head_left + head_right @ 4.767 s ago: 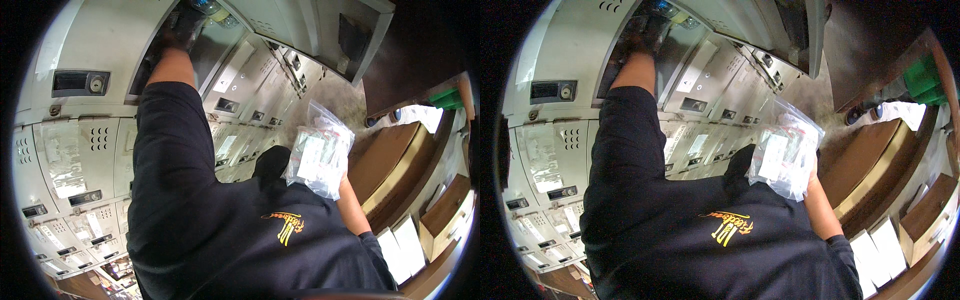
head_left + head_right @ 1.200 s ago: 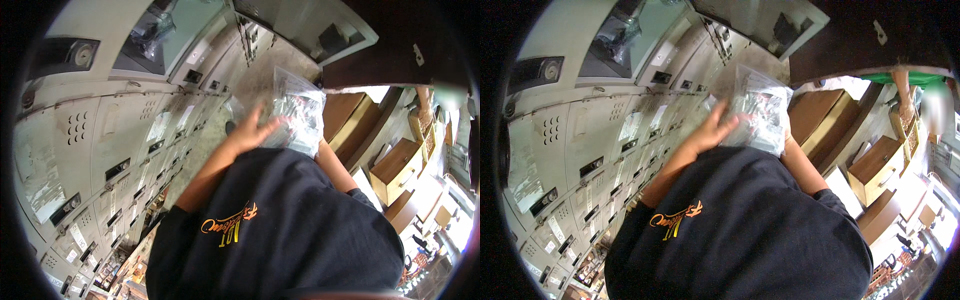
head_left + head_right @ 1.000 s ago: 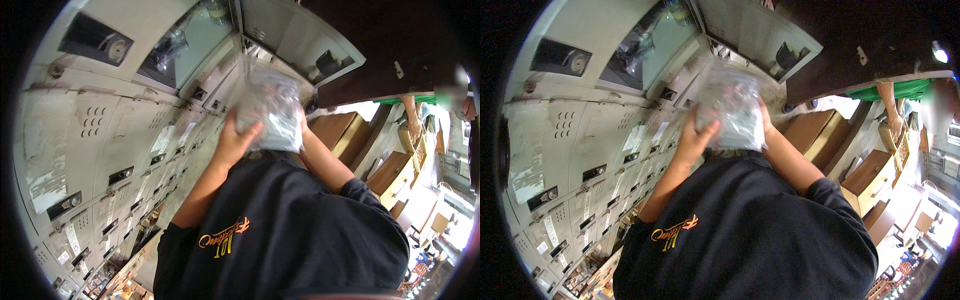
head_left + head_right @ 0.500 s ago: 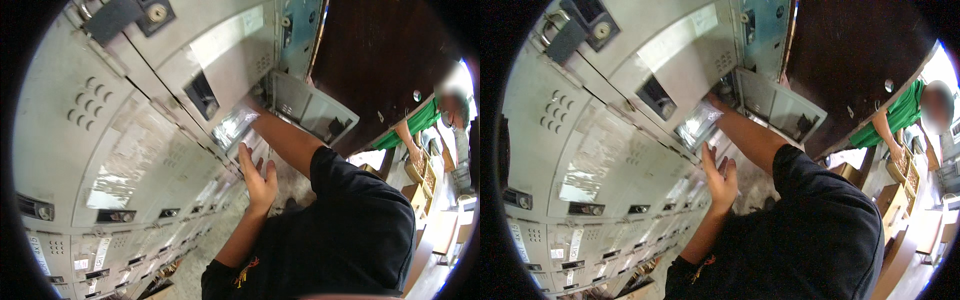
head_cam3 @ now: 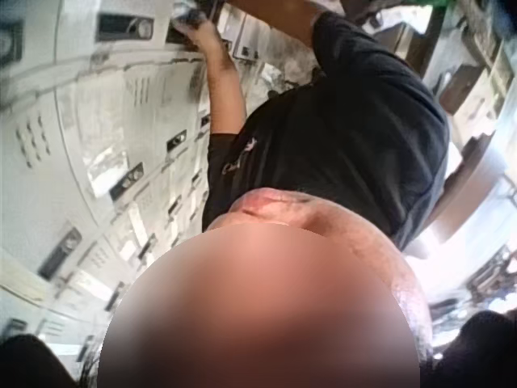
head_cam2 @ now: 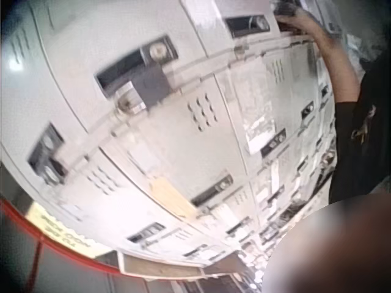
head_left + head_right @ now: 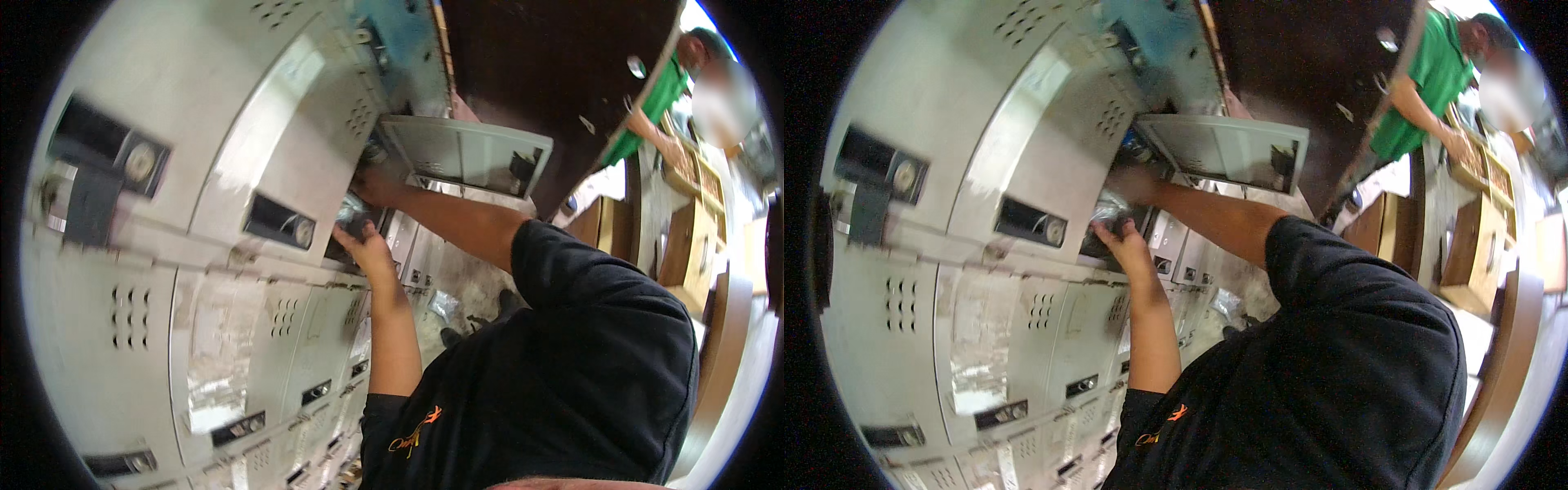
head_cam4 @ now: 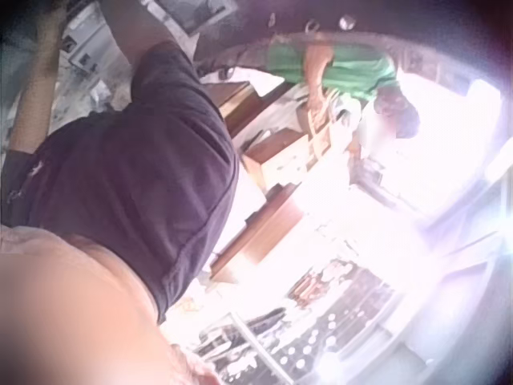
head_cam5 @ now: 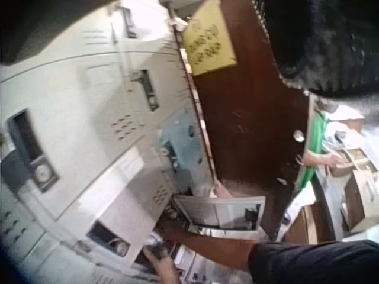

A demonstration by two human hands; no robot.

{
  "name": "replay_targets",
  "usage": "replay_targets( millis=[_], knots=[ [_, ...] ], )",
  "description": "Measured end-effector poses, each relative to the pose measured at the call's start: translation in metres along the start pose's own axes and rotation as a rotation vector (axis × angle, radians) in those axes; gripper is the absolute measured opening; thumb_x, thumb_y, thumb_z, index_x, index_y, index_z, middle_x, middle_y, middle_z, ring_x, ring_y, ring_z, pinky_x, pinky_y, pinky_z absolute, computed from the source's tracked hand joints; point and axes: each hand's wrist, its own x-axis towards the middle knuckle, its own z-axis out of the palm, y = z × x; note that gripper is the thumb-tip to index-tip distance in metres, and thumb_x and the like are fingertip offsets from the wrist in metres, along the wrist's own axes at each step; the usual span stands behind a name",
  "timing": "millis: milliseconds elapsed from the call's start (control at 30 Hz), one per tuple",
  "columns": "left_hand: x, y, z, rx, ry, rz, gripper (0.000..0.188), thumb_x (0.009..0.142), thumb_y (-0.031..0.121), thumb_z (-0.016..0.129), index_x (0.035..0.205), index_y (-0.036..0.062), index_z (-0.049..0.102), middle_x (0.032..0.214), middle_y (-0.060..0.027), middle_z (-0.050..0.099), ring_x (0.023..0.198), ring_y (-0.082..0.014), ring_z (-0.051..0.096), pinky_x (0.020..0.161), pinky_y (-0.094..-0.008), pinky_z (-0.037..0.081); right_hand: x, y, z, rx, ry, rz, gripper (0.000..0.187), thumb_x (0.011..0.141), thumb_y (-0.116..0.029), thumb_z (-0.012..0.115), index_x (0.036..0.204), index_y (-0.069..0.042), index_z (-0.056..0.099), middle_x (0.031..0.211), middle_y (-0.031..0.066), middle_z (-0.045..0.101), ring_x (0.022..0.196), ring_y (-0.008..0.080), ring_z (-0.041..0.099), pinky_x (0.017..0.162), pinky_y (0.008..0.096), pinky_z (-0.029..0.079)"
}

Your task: The person walks through a warehouse and opens several small metal lockers. They remove multiple plastic-wrapped packages from the lockers and place them on a nearby table.

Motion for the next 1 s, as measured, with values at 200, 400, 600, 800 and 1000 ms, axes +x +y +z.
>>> replay_targets(
  millis=[200, 400, 600, 800, 1000],
  knots=[
    [-0.060, -0.041, -0.025, 0.213, -0.251, 0.219, 0.069, 0.098, 0.006, 0.053, 0.158, -0.0007, 0.021, 0.160, -0.0267, 0.029, 0.146, -0.0375, 0.038, 0.117, -0.0450, 0.036, -0.168, 0.003, 0.021, 0.402, 0.291, 0.000, 0.025, 0.097, -0.014, 0.062, 0.117, 0.000, 0.066, 0.108, 0.0216, 0.069, 0.101, 0.0418, 0.065, 0.089, 0.0474, 0.053],
    [-0.166, -0.140, -0.062, 0.232, -0.974, -0.102, 0.027, 0.103, 0.006, 0.050, 0.127, -0.0017, 0.061, 0.123, -0.0133, 0.066, 0.112, -0.0222, 0.065, 0.090, -0.0364, 0.056, -0.399, 0.047, 0.081, 0.441, 0.405, 0.912, 0.024, 0.097, -0.021, 0.063, 0.105, 0.001, 0.069, 0.093, 0.0198, 0.072, 0.087, 0.0310, 0.071, 0.080, 0.0410, 0.054],
    [-0.181, -0.274, -0.073, 0.767, -1.351, -0.582, 0.026, 0.102, 0.015, 0.055, 0.121, 0.0003, 0.065, 0.106, -0.0087, 0.073, 0.092, -0.0192, 0.071, 0.076, -0.0317, 0.056, -0.526, 0.089, 0.167, 0.715, 0.278, 1.518, 0.029, 0.100, -0.029, 0.059, 0.101, -0.001, 0.068, 0.087, 0.0119, 0.071, 0.078, 0.0233, 0.069, 0.068, 0.0370, 0.054],
    [-0.195, -0.391, -0.051, 0.962, -1.241, -0.808, 0.024, 0.099, 0.021, 0.058, 0.112, 0.0029, 0.068, 0.095, -0.0077, 0.072, 0.073, -0.0190, 0.069, 0.061, -0.0344, 0.055, -0.548, 0.145, 0.263, 1.350, 0.644, 1.592, 0.026, 0.100, -0.029, 0.059, 0.106, -0.004, 0.064, 0.088, 0.0064, 0.067, 0.065, 0.0163, 0.062, 0.057, 0.0322, 0.052],
    [-0.233, -0.568, -0.060, 1.122, -1.098, -1.018, 0.024, 0.098, 0.016, 0.053, 0.112, 0.0032, 0.067, 0.100, -0.0094, 0.071, 0.076, -0.0221, 0.070, 0.058, -0.0376, 0.056, -0.551, 0.140, 0.355, 1.552, 0.604, 1.675, 0.025, 0.100, -0.028, 0.058, 0.108, -0.006, 0.065, 0.089, 0.0058, 0.067, 0.070, 0.0156, 0.064, 0.060, 0.0299, 0.053]
  ],
)
